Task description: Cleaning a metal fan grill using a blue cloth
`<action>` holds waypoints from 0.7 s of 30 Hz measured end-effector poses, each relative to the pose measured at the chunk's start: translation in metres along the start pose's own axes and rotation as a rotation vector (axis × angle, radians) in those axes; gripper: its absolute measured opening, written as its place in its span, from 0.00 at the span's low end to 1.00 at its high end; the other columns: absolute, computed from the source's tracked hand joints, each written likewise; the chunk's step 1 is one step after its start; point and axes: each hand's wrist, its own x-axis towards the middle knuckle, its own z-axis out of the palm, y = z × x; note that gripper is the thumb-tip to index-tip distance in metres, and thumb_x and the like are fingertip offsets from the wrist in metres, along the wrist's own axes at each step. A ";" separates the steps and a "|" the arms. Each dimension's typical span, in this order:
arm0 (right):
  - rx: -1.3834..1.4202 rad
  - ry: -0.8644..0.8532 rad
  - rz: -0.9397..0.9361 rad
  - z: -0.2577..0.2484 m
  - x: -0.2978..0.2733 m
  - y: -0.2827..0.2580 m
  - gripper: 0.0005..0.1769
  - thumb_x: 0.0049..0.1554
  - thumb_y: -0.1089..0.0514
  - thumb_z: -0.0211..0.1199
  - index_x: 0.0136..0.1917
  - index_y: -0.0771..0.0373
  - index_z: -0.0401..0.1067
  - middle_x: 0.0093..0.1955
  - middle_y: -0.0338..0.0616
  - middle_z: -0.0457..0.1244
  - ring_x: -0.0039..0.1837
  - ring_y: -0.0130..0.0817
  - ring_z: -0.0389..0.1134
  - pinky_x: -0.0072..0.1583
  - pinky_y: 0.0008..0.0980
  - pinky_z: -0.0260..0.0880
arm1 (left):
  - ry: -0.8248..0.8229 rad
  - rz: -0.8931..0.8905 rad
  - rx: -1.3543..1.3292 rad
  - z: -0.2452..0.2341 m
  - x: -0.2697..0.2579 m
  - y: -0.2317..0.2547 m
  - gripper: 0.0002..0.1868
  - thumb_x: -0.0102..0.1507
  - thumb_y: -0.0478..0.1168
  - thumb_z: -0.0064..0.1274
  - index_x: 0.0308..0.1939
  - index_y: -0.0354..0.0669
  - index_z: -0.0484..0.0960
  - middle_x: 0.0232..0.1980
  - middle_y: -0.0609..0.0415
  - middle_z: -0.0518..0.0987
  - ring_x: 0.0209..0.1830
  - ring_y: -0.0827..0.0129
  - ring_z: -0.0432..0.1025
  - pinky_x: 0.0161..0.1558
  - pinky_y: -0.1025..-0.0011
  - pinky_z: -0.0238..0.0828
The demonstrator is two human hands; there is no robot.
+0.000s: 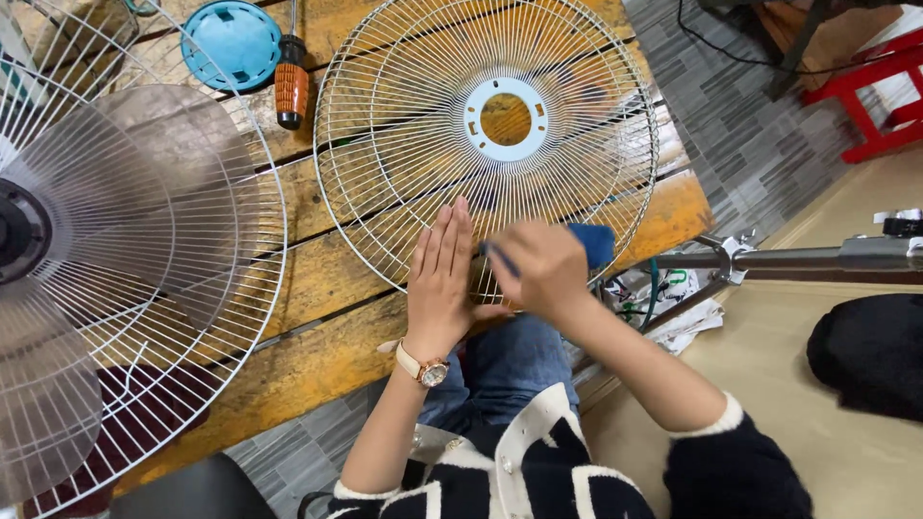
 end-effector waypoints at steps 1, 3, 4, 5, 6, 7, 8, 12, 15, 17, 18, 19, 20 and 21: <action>-0.037 0.028 0.022 -0.001 0.013 0.008 0.08 0.57 0.51 0.65 0.45 0.56 0.79 0.43 0.39 0.66 0.42 0.38 0.69 0.44 0.37 0.67 | 0.012 -0.010 -0.019 -0.003 0.001 0.002 0.84 0.30 0.68 0.74 0.79 0.33 0.48 0.83 0.43 0.51 0.83 0.51 0.46 0.81 0.57 0.32; -0.083 0.037 0.068 0.010 0.015 0.009 0.08 0.59 0.51 0.63 0.45 0.55 0.79 0.43 0.37 0.66 0.41 0.34 0.68 0.44 0.33 0.66 | 0.008 -0.013 -0.031 -0.002 0.000 0.002 0.84 0.29 0.66 0.76 0.79 0.33 0.48 0.82 0.42 0.52 0.83 0.50 0.46 0.80 0.57 0.32; -0.132 0.048 0.116 0.015 0.017 0.010 0.09 0.61 0.50 0.61 0.46 0.54 0.79 0.43 0.36 0.65 0.41 0.31 0.67 0.44 0.29 0.65 | 0.006 -0.012 -0.043 -0.003 0.000 0.002 0.84 0.28 0.64 0.77 0.79 0.33 0.48 0.82 0.41 0.53 0.83 0.49 0.46 0.80 0.56 0.32; -0.132 0.050 0.111 0.011 0.011 0.002 0.09 0.61 0.50 0.61 0.46 0.54 0.79 0.43 0.36 0.65 0.41 0.31 0.67 0.44 0.29 0.65 | 0.010 -0.014 -0.042 0.002 -0.002 -0.002 0.84 0.28 0.64 0.77 0.79 0.33 0.48 0.82 0.41 0.53 0.83 0.49 0.46 0.80 0.56 0.32; -0.127 0.044 0.063 0.006 0.005 -0.005 0.09 0.60 0.50 0.62 0.47 0.54 0.79 0.44 0.37 0.66 0.41 0.34 0.68 0.44 0.33 0.65 | -0.003 -0.007 -0.042 0.006 -0.005 -0.005 0.84 0.29 0.67 0.73 0.79 0.34 0.47 0.82 0.42 0.52 0.83 0.51 0.45 0.81 0.57 0.32; -0.125 0.039 0.016 0.002 -0.002 -0.012 0.09 0.58 0.49 0.64 0.47 0.54 0.79 0.44 0.39 0.66 0.42 0.37 0.69 0.43 0.37 0.66 | -0.017 0.002 -0.045 0.011 -0.006 -0.008 0.83 0.30 0.70 0.68 0.80 0.35 0.46 0.83 0.43 0.50 0.84 0.53 0.44 0.81 0.58 0.31; -0.128 0.040 0.013 0.006 -0.017 -0.018 0.09 0.58 0.49 0.64 0.47 0.54 0.79 0.44 0.39 0.66 0.42 0.37 0.69 0.43 0.37 0.66 | -0.013 0.003 -0.046 0.012 -0.004 -0.009 0.83 0.30 0.70 0.68 0.80 0.35 0.46 0.83 0.43 0.50 0.84 0.53 0.44 0.81 0.58 0.31; 0.029 -0.038 -0.041 0.005 -0.044 -0.044 0.11 0.57 0.49 0.62 0.47 0.56 0.77 0.45 0.40 0.65 0.42 0.40 0.68 0.43 0.37 0.66 | 0.081 0.025 0.139 0.030 -0.006 -0.015 0.63 0.51 0.52 0.72 0.80 0.36 0.50 0.81 0.45 0.56 0.81 0.55 0.51 0.79 0.60 0.42; -0.008 -0.009 0.001 0.012 -0.040 -0.030 0.11 0.58 0.49 0.63 0.48 0.56 0.77 0.45 0.41 0.65 0.42 0.40 0.68 0.44 0.38 0.66 | 0.023 0.026 0.059 0.029 -0.010 -0.018 0.73 0.39 0.57 0.72 0.80 0.36 0.47 0.82 0.44 0.52 0.83 0.52 0.46 0.80 0.60 0.35; -0.030 0.026 0.044 0.016 -0.020 -0.010 0.11 0.57 0.50 0.64 0.48 0.57 0.77 0.44 0.43 0.65 0.42 0.42 0.68 0.44 0.40 0.67 | -0.045 0.027 -0.021 0.017 -0.008 -0.013 0.86 0.25 0.64 0.72 0.80 0.35 0.45 0.83 0.42 0.48 0.84 0.50 0.42 0.81 0.59 0.28; -0.071 0.038 0.077 0.014 -0.002 0.000 0.09 0.57 0.50 0.65 0.47 0.56 0.78 0.43 0.41 0.65 0.42 0.40 0.68 0.44 0.38 0.66 | -0.034 0.003 -0.034 0.008 -0.005 -0.006 0.86 0.26 0.64 0.74 0.80 0.35 0.45 0.83 0.42 0.49 0.84 0.50 0.43 0.81 0.58 0.29; -0.115 0.052 0.110 0.011 0.018 0.012 0.08 0.57 0.50 0.65 0.46 0.54 0.78 0.43 0.39 0.64 0.42 0.39 0.68 0.44 0.37 0.66 | -0.022 -0.017 -0.047 -0.001 0.000 0.000 0.86 0.27 0.64 0.76 0.80 0.34 0.46 0.83 0.42 0.49 0.84 0.50 0.44 0.80 0.57 0.30; -0.117 0.054 0.114 0.009 0.024 0.011 0.08 0.57 0.50 0.65 0.46 0.54 0.78 0.43 0.39 0.64 0.42 0.39 0.68 0.44 0.37 0.66 | -0.025 -0.013 -0.046 0.000 -0.002 0.001 0.86 0.27 0.64 0.76 0.80 0.34 0.46 0.83 0.42 0.49 0.84 0.50 0.44 0.80 0.57 0.30; -0.106 0.085 0.109 0.006 0.033 0.012 0.07 0.58 0.53 0.64 0.46 0.56 0.78 0.43 0.40 0.64 0.42 0.39 0.68 0.44 0.36 0.66 | -0.010 -0.018 -0.052 0.001 -0.002 0.001 0.85 0.28 0.65 0.76 0.79 0.34 0.47 0.83 0.42 0.50 0.83 0.50 0.44 0.80 0.57 0.31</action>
